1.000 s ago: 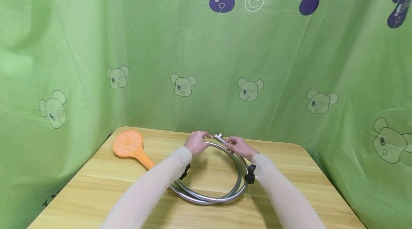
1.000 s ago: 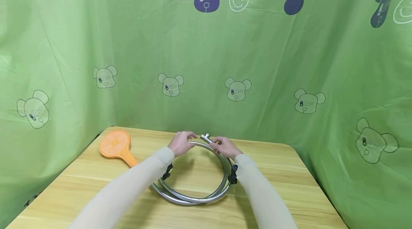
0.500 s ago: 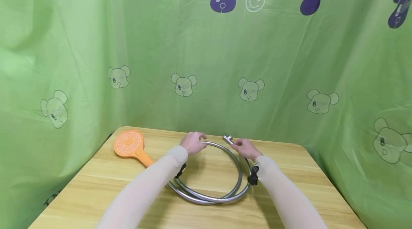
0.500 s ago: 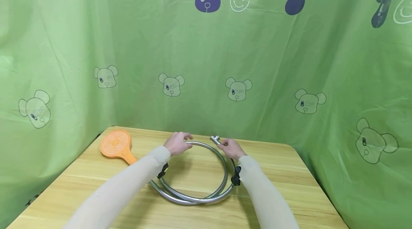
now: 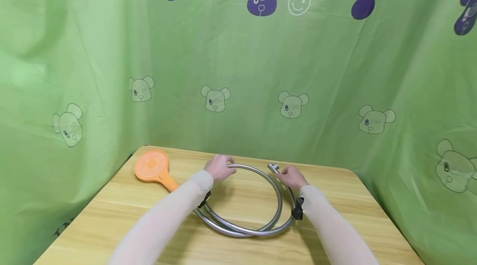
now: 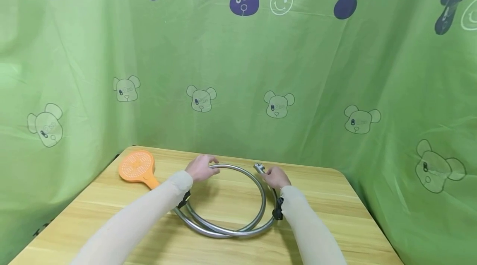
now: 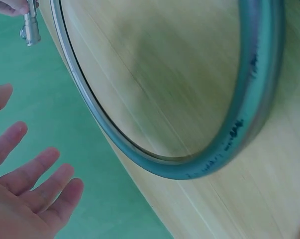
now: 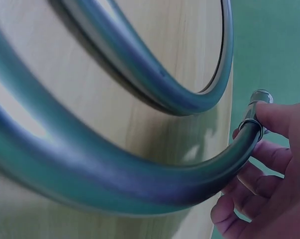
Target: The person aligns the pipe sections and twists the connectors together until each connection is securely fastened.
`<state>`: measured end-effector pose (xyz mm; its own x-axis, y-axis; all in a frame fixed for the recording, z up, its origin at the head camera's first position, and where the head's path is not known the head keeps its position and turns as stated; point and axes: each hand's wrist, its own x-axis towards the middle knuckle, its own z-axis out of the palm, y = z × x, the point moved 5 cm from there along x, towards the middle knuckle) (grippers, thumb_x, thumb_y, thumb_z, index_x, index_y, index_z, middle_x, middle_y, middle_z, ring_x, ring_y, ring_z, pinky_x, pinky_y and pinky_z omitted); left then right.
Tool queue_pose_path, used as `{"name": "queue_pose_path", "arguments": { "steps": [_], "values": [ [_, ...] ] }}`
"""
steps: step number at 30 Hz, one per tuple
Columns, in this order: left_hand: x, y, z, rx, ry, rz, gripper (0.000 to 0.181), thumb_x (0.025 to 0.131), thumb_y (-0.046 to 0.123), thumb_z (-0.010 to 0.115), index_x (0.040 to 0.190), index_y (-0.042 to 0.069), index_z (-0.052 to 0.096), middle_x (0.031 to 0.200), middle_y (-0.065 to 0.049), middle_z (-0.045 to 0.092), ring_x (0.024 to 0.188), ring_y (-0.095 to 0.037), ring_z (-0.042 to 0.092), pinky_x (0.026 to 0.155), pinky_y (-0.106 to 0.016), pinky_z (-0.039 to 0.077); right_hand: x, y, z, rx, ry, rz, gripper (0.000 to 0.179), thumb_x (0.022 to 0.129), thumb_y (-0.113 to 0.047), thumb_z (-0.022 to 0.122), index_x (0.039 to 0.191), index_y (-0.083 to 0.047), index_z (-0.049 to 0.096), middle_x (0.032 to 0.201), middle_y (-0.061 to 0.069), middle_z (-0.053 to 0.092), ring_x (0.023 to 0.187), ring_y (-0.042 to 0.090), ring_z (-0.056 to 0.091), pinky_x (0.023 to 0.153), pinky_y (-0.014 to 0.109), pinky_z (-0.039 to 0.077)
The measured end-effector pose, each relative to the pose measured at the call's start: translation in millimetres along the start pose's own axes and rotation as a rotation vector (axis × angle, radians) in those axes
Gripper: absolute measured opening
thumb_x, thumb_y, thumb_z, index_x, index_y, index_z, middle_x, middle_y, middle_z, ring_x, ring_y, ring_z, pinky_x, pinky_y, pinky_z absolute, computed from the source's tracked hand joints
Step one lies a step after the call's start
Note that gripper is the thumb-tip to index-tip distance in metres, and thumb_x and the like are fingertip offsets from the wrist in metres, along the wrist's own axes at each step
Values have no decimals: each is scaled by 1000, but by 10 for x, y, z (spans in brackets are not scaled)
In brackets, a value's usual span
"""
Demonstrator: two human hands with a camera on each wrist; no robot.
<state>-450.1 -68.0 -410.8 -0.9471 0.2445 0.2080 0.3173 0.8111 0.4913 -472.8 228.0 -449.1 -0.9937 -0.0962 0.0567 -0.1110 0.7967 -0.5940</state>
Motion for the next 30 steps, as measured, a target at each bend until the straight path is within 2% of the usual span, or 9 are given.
{"name": "queue_pose_path", "arguments": {
  "steps": [6,10,13,18,24,28,30],
  "values": [
    [-28,-61,-11,15,17,0,40,88,34,73,124,16,70,122,-10,70,91,-22,63,72,-35,51,-15,45,-5,-36,-4,4,31,95,-27,63,75,-3,63,61,-2,46,56,14,42,50,25,36],
    [-55,-81,-7,34,23,9,42,87,35,74,124,17,70,122,-11,71,98,-25,65,82,-41,55,-23,101,23,-71,-7,15,34,94,-26,65,65,-10,55,58,-3,42,54,13,38,49,25,33],
    [-82,-87,1,43,21,12,43,87,36,73,126,17,69,125,-11,70,106,-28,66,89,-44,54,-25,156,48,-104,-2,41,36,93,-28,66,64,-13,53,58,-3,41,54,13,38,50,25,33],
    [-123,-97,13,17,9,10,43,88,33,73,127,15,68,129,-14,68,110,-31,66,92,-48,54,-6,211,65,-124,17,53,34,92,-29,69,65,-11,58,59,-2,44,56,14,41,51,26,35],
    [-153,-106,32,-19,-6,9,46,89,31,73,130,13,66,129,-19,67,103,-30,66,90,-48,55,9,211,57,-156,29,55,35,90,-31,72,64,-11,60,58,-3,45,55,14,42,50,26,35],
    [-170,-115,39,-14,-9,15,48,89,34,72,132,13,65,132,-17,66,109,-32,66,93,-49,54,-26,170,23,-204,39,48,31,91,-34,70,75,-8,67,65,0,54,60,16,48,52,28,37],
    [-183,-118,39,0,-16,18,51,89,35,72,134,15,64,135,-14,64,117,-33,64,97,-50,53,-65,110,-20,-237,55,28,31,91,-37,70,83,-7,69,73,3,61,64,18,53,55,30,41]
  ]
}}
